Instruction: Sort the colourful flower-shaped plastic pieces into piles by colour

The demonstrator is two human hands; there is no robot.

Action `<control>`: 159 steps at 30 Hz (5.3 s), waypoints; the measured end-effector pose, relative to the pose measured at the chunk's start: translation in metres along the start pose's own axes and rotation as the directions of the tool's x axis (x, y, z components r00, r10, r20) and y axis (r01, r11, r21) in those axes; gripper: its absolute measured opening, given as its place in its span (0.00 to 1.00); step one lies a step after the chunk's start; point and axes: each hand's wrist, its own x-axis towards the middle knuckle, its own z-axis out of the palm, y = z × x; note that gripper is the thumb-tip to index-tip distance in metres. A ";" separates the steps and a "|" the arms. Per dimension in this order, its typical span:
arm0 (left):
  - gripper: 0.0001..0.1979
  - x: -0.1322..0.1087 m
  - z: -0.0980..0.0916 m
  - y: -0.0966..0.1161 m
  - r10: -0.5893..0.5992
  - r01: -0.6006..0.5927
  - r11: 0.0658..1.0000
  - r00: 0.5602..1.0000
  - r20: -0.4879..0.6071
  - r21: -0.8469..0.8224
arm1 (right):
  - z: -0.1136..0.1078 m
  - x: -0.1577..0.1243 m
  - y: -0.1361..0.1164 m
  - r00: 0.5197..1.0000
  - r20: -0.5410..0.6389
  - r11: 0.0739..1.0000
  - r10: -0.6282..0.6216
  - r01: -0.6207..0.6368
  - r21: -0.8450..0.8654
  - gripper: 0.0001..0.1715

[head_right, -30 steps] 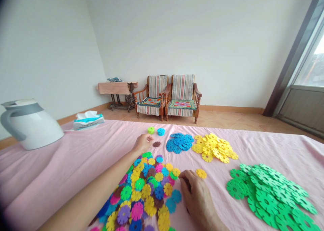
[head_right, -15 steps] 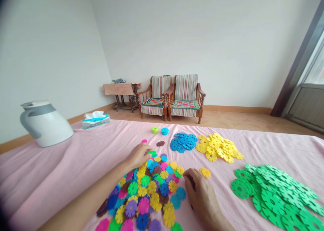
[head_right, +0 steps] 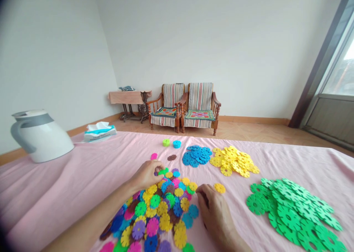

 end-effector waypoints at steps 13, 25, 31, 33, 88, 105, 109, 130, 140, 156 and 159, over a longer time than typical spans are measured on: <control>0.17 -0.021 -0.007 0.048 0.308 -0.292 0.943 0.948 0.082 -0.162 | -0.008 -0.002 -0.012 0.999 -0.028 0.999 -0.038 0.039 0.009 0.13; 0.12 -0.027 -0.020 0.038 0.184 -0.195 0.947 0.981 -0.065 -0.256 | -0.003 -0.004 -0.011 0.998 0.009 0.995 -0.055 0.056 -0.084 0.16; 0.10 -0.048 -0.023 0.016 0.031 -0.071 0.961 0.988 -0.153 -0.267 | 0.009 -0.003 -0.010 0.996 0.009 0.944 -0.091 0.089 -0.319 0.25; 0.10 -0.053 -0.021 0.009 0.003 -0.055 0.960 0.983 -0.183 -0.276 | 0.009 -0.002 -0.012 0.994 0.030 0.929 -0.105 0.109 -0.354 0.23; 0.09 -0.060 -0.007 -0.010 0.219 -0.220 0.976 0.965 -0.147 0.012 | -0.006 0.013 -0.027 0.943 0.247 0.921 -0.222 0.286 -0.263 0.22; 0.10 -0.061 -0.010 -0.007 0.227 -0.231 0.973 0.961 -0.155 -0.006 | 0.010 0.008 -0.015 0.954 0.106 0.942 -0.280 0.294 -0.164 0.16; 0.10 -0.061 -0.010 -0.007 0.219 -0.220 0.975 0.965 -0.146 0.007 | 0.005 0.006 -0.025 0.947 0.119 0.926 -0.298 0.317 -0.206 0.17; 0.09 -0.061 -0.011 -0.007 0.221 -0.221 0.975 0.968 -0.118 0.007 | -0.037 0.019 0.032 0.959 -0.267 0.914 -0.097 -0.020 -0.404 0.17; 0.09 -0.062 -0.010 -0.008 0.229 -0.232 0.973 0.966 -0.120 -0.007 | -0.001 0.005 -0.040 0.942 0.166 0.912 -0.292 0.327 -0.249 0.18; 0.09 -0.062 -0.011 -0.008 0.222 -0.221 0.975 0.970 -0.101 0.015 | 0.003 0.006 -0.024 0.958 0.045 0.928 -0.282 0.284 -0.242 0.16; 0.09 -0.061 -0.011 -0.009 0.229 -0.229 0.973 0.968 -0.106 0.013 | -0.005 0.008 -0.014 0.959 -0.076 0.928 -0.272 0.241 -0.284 0.17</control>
